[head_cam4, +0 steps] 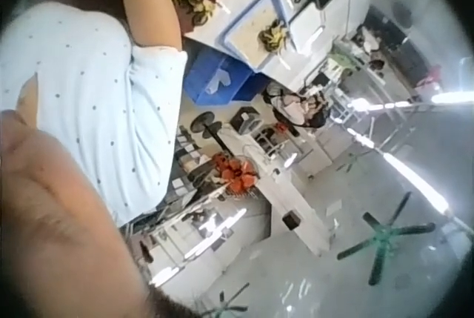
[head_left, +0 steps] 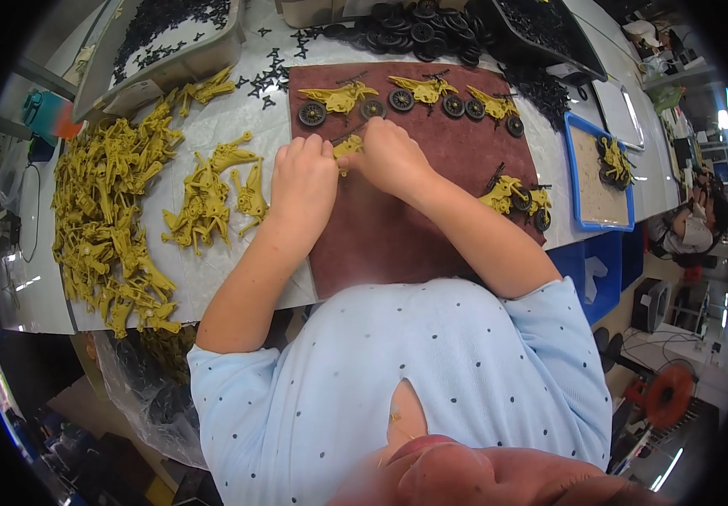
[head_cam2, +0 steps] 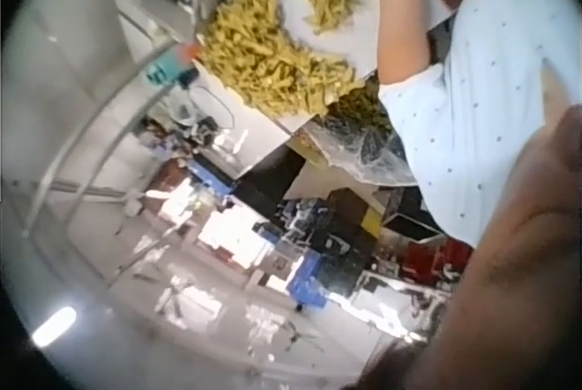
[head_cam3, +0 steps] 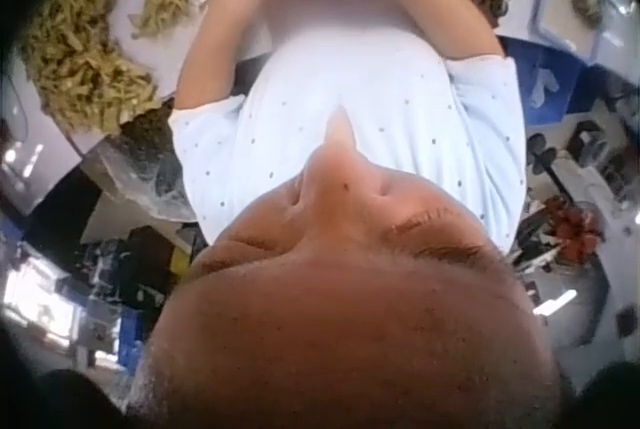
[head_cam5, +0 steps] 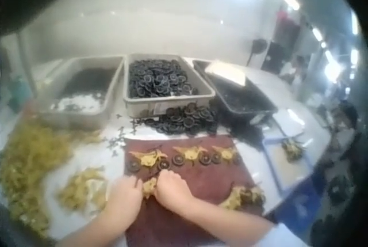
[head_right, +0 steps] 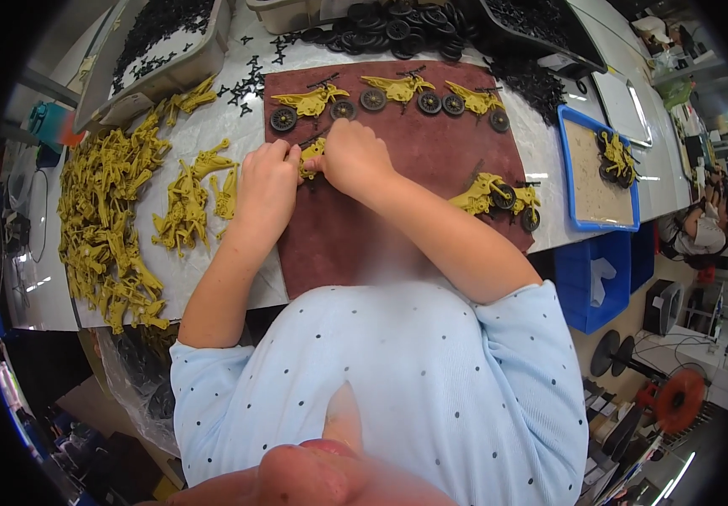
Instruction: The person assembles toy motorcycles by attaching frame pieces, handlebars, and wheels together by hand, then places the assembled toy motorcycles onto a tray.
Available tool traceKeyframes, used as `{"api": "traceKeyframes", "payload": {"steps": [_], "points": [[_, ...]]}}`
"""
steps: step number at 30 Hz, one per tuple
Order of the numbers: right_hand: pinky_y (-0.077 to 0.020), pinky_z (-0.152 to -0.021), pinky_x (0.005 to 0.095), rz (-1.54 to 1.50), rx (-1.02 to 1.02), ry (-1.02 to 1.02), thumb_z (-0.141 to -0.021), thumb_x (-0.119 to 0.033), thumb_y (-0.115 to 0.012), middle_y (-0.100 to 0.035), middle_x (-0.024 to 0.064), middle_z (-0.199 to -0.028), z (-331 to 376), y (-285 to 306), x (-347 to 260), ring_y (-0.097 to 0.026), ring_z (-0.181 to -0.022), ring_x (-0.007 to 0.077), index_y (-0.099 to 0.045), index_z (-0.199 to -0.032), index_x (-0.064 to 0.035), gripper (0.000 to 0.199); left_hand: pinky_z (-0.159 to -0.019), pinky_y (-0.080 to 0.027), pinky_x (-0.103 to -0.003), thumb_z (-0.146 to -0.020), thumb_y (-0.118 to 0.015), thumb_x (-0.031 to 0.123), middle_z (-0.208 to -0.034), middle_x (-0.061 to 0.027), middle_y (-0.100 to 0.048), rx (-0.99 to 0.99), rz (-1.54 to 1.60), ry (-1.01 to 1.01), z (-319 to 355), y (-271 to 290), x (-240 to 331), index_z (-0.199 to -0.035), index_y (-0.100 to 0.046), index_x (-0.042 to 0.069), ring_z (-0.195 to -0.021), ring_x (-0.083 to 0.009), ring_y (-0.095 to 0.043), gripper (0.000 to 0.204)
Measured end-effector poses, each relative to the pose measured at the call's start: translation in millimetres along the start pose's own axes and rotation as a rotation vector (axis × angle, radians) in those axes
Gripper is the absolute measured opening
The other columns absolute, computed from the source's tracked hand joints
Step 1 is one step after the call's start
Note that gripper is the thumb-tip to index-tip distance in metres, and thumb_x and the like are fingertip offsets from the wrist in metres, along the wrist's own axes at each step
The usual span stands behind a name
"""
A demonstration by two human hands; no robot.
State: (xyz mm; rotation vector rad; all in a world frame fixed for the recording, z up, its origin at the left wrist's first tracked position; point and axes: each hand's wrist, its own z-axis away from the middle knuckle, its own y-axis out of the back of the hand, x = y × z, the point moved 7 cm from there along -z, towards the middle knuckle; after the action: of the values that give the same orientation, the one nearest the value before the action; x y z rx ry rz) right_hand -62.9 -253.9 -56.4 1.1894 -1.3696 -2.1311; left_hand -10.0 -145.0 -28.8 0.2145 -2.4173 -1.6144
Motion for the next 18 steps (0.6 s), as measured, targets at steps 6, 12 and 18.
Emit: {"api": "traceKeyframes", "payload": {"steps": [6,12,18], "points": [[-0.0480,-0.084,0.0460,-0.160,0.112,0.132,-0.068,-0.037,-0.081,-0.059,0.0217,-0.105,8.2,3.1,12.0,-0.058,-0.101,0.0387,-0.053,-0.107,0.0045,0.063,-0.077,-0.045,-0.035,-0.077,-0.064,0.013,-0.085,-0.0101,-0.058,-0.016,0.147,-0.039,4.0,-2.6,-8.2,-0.096,-0.064,-0.001,-0.089,-0.0267,-0.058,0.024],[-0.0441,-0.087,0.0392,-0.003,0.270,0.728,-0.068,-0.018,-0.077,-0.057,0.0067,-0.117,49.8,20.3,-21.7,-0.056,-0.104,0.0266,-0.059,-0.116,-0.0146,0.052,-0.082,-0.046,-0.039,-0.075,-0.068,0.014,-0.103,-0.0113,-0.063,-0.223,0.277,0.061,0.4,2.5,-18.4,-0.109,-0.063,0.002,-0.095,-0.0284,-0.060,0.036],[-0.0390,-0.086,0.0321,0.089,0.458,0.727,-0.072,-0.014,-0.071,-0.065,-0.0017,-0.100,47.8,25.0,-17.6,-0.059,-0.099,0.0169,-0.067,-0.093,-0.0143,0.022,-0.079,-0.048,-0.039,-0.074,-0.070,0.011,-0.100,-0.0128,-0.066,0.016,0.401,0.015,9.6,10.5,-0.7,-0.106,-0.065,0.001,-0.085,-0.0304,-0.062,0.034]]}}
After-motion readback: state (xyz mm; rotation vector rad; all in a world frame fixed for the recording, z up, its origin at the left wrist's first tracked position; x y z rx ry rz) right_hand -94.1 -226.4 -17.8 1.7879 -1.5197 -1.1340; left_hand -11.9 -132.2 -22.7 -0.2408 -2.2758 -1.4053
